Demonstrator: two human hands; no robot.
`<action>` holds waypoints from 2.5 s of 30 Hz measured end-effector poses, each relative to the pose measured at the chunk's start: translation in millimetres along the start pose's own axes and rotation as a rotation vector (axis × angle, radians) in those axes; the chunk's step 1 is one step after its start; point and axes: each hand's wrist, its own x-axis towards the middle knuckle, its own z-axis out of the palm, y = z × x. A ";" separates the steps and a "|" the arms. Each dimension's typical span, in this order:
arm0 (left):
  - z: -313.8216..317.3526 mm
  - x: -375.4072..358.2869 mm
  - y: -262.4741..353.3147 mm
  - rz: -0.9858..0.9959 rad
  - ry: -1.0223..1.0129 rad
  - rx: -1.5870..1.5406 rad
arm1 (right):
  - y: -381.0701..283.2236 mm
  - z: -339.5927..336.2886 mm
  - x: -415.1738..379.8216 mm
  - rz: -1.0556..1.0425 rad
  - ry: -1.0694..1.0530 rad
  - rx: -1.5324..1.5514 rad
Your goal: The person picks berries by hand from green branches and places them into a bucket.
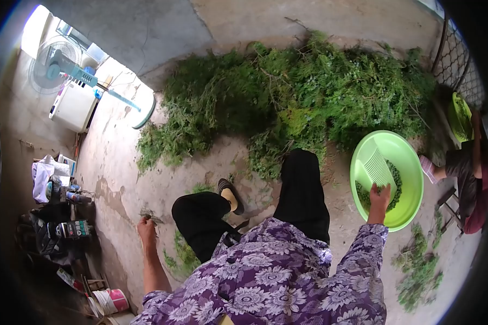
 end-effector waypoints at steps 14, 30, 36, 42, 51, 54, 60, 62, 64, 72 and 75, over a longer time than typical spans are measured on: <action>8.7 12.2 -48.0 0.010 -0.081 0.421 | 16.8 37.6 77.7 0.761 -0.386 1.516; 168.7 42.1 134.9 0.797 -0.534 0.332 | -397.5 234.6 -156.3 -1.011 -1.169 0.068; 228.6 44.7 91.1 0.923 -0.845 0.571 | -355.8 320.5 -259.4 -1.240 -1.310 -0.225; 233.5 51.6 103.3 0.903 -0.942 0.550 | -326.2 386.2 -312.7 -1.113 -1.384 -0.220; 208.5 85.4 114.2 0.836 -0.739 0.524 | -308.2 463.3 -345.5 -1.146 -1.345 -0.452; 203.1 85.1 110.5 0.799 -0.799 0.559 | -303.7 480.1 -358.6 -1.197 -1.306 -0.522; 200.9 86.7 105.0 0.791 -0.793 0.593 | -298.5 486.3 -363.4 -1.228 -1.307 -0.530; 201.6 86.8 106.2 0.788 -0.791 0.587 | -292.9 486.5 -363.6 -1.200 -1.275 -0.453; 201.4 86.3 108.8 0.791 -0.786 0.574 | -290.3 487.8 -361.0 -0.827 -1.287 -0.414; 204.9 73.2 112.9 0.827 -0.777 0.514 | -267.4 492.6 -327.4 -0.163 -1.252 -0.210; 204.2 71.7 111.6 0.824 -0.765 0.523 | -269.8 488.5 -327.0 -0.096 -1.237 -0.208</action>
